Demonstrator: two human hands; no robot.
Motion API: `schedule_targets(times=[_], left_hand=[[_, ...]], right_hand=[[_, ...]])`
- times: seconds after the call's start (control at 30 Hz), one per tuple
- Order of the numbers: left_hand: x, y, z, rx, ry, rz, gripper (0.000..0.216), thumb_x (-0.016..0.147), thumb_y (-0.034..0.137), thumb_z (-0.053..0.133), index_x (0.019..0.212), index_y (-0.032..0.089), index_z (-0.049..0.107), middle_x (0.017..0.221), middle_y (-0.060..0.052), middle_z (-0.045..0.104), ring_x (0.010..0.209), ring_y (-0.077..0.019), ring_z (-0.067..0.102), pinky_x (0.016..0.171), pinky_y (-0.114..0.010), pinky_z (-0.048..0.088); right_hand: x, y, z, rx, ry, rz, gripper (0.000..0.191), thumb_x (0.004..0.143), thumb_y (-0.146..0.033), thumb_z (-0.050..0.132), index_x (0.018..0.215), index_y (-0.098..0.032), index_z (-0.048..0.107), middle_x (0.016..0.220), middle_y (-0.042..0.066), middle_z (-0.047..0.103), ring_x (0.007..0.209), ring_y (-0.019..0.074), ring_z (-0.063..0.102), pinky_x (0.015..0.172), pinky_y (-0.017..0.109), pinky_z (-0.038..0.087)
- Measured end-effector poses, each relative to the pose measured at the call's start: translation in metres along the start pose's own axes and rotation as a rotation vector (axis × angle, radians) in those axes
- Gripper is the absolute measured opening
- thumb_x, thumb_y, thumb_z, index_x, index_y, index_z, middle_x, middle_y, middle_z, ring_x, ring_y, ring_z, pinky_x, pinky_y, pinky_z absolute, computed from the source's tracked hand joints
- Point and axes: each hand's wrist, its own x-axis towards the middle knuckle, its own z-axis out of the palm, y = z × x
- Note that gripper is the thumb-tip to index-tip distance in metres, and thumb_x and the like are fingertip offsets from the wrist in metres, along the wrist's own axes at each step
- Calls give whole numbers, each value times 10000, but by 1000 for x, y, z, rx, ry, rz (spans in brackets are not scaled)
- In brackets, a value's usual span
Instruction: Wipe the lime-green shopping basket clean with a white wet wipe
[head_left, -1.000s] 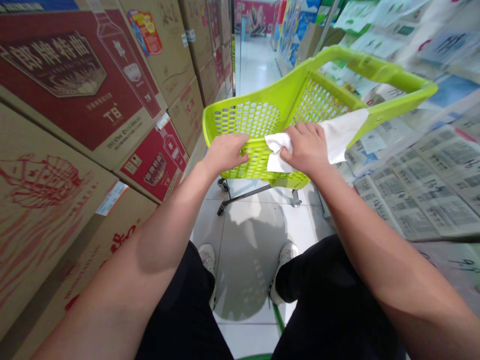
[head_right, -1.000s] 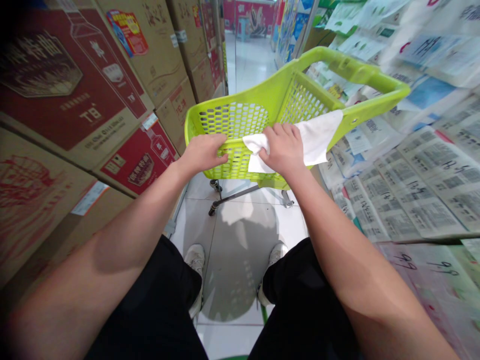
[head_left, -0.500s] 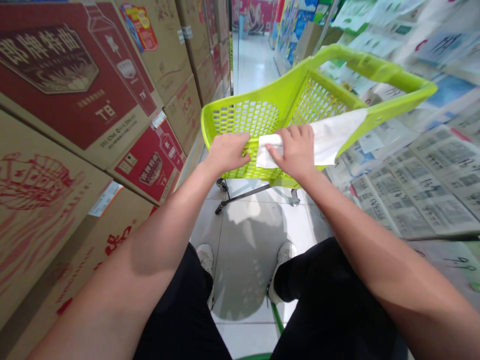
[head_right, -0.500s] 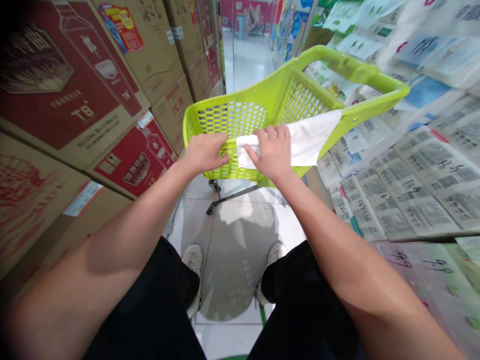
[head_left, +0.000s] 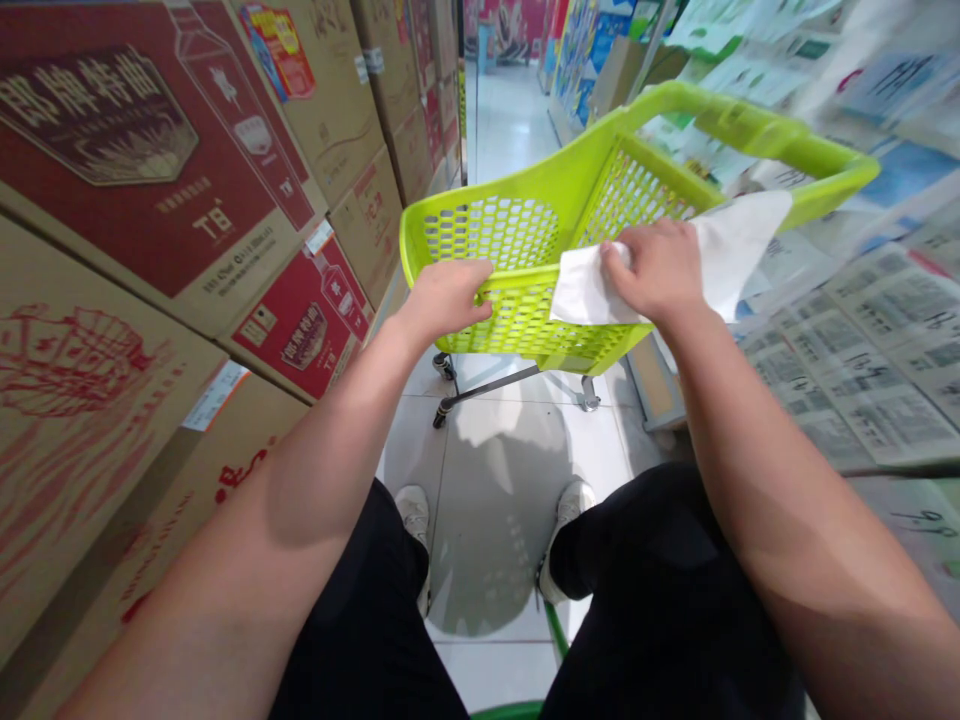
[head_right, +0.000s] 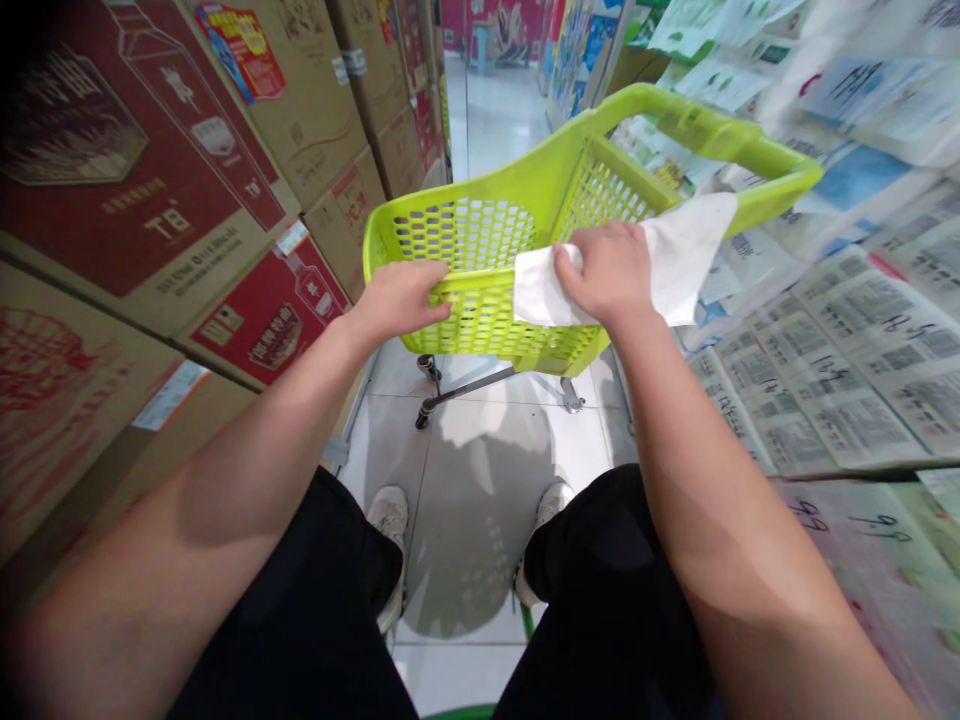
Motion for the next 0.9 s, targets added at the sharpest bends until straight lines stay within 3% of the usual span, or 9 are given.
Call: schedule_targets(times=[0.1, 0.17, 0.37, 0.47, 0.57, 0.67, 0.8, 0.9], left_hand=[[2, 4, 0, 9, 11, -9, 290, 943, 364, 607, 1173, 221, 712, 1201, -123, 800, 1117, -363, 746, 814, -417, 525], [2, 9, 0, 27, 24, -35, 324, 928, 404, 615, 1175, 220, 715, 1175, -130, 805, 1082, -379, 750, 798, -433, 522], [0, 16, -2, 34, 31, -65, 403, 945, 527, 559, 1152, 221, 722, 1133, -132, 811, 1033, -386, 750, 759, -441, 493], [-1, 8, -4, 25, 27, -53, 417, 999, 522, 473, 1141, 221, 725, 1132, -129, 811, 1040, -368, 750, 754, -432, 477], [-2, -4, -5, -4, 14, -39, 462, 1034, 543, 407, 1138, 230, 731, 1136, -122, 814, 1043, -352, 750, 757, -425, 470], [-4, -13, -6, -10, 13, -63, 457, 1025, 539, 406, 1126, 238, 735, 1138, -117, 816, 1037, -341, 745, 772, -424, 475], [-7, -19, -6, -1, 24, -119, 431, 984, 546, 463, 1094, 241, 747, 1156, -111, 820, 1072, -351, 742, 796, -427, 484], [-8, -21, -5, -5, 41, -169, 431, 993, 547, 458, 1078, 246, 755, 1160, -114, 819, 1090, -362, 736, 799, -438, 477]], right_hand=[[-3, 18, 1, 8, 116, 21, 714, 1097, -660, 204, 1096, -202, 752, 1081, 213, 770, 1181, 441, 615, 1091, 658, 376], [-5, 12, 7, 1, 152, 12, 699, 1094, -669, 225, 1096, -208, 750, 1071, 204, 773, 1176, 438, 610, 1103, 671, 350], [-18, -53, 23, 11, 108, -125, 629, 1095, -677, 291, 1183, -210, 703, 1139, 170, 749, 1209, 405, 582, 1116, 622, 341], [-25, -68, 23, 11, 92, -192, 596, 1102, -649, 301, 1259, -215, 678, 1217, 168, 719, 1242, 398, 567, 1129, 597, 350], [-28, -51, 16, -2, 124, -163, 574, 1111, -604, 283, 1233, -219, 691, 1176, 167, 713, 1215, 398, 578, 1108, 603, 377], [-29, -5, -1, -40, 234, -36, 604, 1098, -625, 283, 1155, -221, 730, 1107, 178, 715, 1174, 412, 586, 1073, 636, 393], [-36, 51, -27, -91, 442, 191, 721, 1055, -732, 279, 1089, -222, 788, 1157, 275, 706, 1199, 481, 555, 1031, 683, 356], [-45, 51, -34, -50, 445, 173, 698, 1070, -719, 275, 1199, -263, 787, 1272, 281, 686, 1274, 508, 503, 1062, 711, 311]])
